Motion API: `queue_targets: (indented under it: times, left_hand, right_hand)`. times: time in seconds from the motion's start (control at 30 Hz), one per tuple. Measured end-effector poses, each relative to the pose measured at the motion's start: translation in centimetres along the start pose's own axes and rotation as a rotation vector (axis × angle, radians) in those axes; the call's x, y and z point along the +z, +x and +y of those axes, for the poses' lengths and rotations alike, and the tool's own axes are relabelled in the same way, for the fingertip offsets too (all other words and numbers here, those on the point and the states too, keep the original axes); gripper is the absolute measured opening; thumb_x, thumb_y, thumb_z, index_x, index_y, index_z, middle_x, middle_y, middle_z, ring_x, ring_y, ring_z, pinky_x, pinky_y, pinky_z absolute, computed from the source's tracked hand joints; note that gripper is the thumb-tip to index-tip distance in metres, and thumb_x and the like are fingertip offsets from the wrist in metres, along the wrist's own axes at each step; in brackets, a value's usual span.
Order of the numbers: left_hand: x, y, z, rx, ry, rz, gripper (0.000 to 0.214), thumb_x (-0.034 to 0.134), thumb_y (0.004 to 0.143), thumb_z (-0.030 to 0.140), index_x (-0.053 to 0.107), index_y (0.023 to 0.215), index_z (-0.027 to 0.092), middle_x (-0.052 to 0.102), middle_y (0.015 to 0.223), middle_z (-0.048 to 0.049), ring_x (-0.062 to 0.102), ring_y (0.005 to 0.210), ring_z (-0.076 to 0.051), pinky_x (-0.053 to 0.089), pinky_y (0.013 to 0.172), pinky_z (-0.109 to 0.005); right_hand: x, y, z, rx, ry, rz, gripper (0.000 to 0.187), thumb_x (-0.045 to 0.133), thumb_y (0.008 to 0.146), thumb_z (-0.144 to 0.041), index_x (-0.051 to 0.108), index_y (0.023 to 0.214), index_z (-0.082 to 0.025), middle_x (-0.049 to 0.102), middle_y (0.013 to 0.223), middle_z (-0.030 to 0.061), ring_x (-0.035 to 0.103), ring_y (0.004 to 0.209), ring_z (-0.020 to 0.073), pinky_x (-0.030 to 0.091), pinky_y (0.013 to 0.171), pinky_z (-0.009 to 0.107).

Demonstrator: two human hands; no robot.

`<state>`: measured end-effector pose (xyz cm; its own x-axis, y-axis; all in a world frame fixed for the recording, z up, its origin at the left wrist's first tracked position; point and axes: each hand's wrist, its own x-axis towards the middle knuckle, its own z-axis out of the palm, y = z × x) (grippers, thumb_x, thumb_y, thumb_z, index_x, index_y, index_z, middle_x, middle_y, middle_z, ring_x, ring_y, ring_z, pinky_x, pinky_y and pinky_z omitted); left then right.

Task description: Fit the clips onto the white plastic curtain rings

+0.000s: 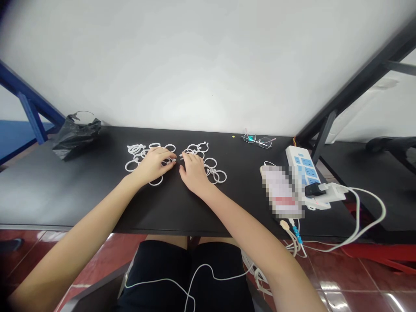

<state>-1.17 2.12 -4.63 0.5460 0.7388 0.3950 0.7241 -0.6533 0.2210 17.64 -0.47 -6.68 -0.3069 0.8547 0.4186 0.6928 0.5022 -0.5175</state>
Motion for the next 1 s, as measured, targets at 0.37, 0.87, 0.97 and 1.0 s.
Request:
queue_targets:
  times: [0.37, 0.87, 0.97, 1.0]
  left_hand:
    - [0.24, 0.03, -0.14, -0.008, -0.005, -0.025, 0.016, 0.054, 0.088, 0.024, 0.066, 0.097, 0.019, 0.068, 0.090, -0.0072, 0.061, 0.090, -0.025, 0.042, 0.090, -0.043]
    - [0.14, 0.03, 0.06, -0.002, -0.043, -0.006, 0.018, 0.055, 0.090, 0.026, 0.066, 0.102, 0.018, 0.067, 0.096, -0.0085, 0.061, 0.094, -0.025, 0.043, 0.088, -0.041]
    - [0.12, -0.04, 0.18, -0.007, -0.055, -0.009, 0.019, 0.055, 0.090, 0.027, 0.065, 0.104, 0.018, 0.067, 0.100, -0.0089, 0.061, 0.099, -0.026, 0.043, 0.091, -0.042]
    - [0.12, -0.05, 0.23, -0.008, -0.062, -0.006, 0.020, 0.056, 0.090, 0.027, 0.064, 0.106, 0.018, 0.067, 0.102, -0.0091, 0.061, 0.100, -0.026, 0.043, 0.092, -0.042]
  right_hand:
    - [0.04, 0.24, 0.36, -0.006, 0.098, 0.039, 0.047, 0.045, 0.081, 0.000, 0.057, 0.123, -0.016, 0.065, 0.113, 0.0125, 0.061, 0.102, 0.0238, 0.051, 0.093, 0.043]
    - [-0.49, 0.35, 0.02, -0.009, 0.229, 0.241, 0.029, 0.052, 0.084, -0.007, 0.066, 0.106, -0.020, 0.071, 0.097, 0.0072, 0.067, 0.089, 0.0213, 0.053, 0.088, 0.041]
    - [-0.73, 0.29, -0.25, -0.026, 0.266, 0.315, 0.025, 0.052, 0.086, -0.011, 0.066, 0.104, -0.021, 0.072, 0.099, 0.0068, 0.069, 0.089, 0.0204, 0.054, 0.088, 0.039]
    - [-0.79, 0.27, -0.33, -0.032, 0.271, 0.341, 0.025, 0.053, 0.086, -0.012, 0.066, 0.105, -0.022, 0.072, 0.098, 0.0061, 0.069, 0.090, 0.0202, 0.054, 0.088, 0.039]
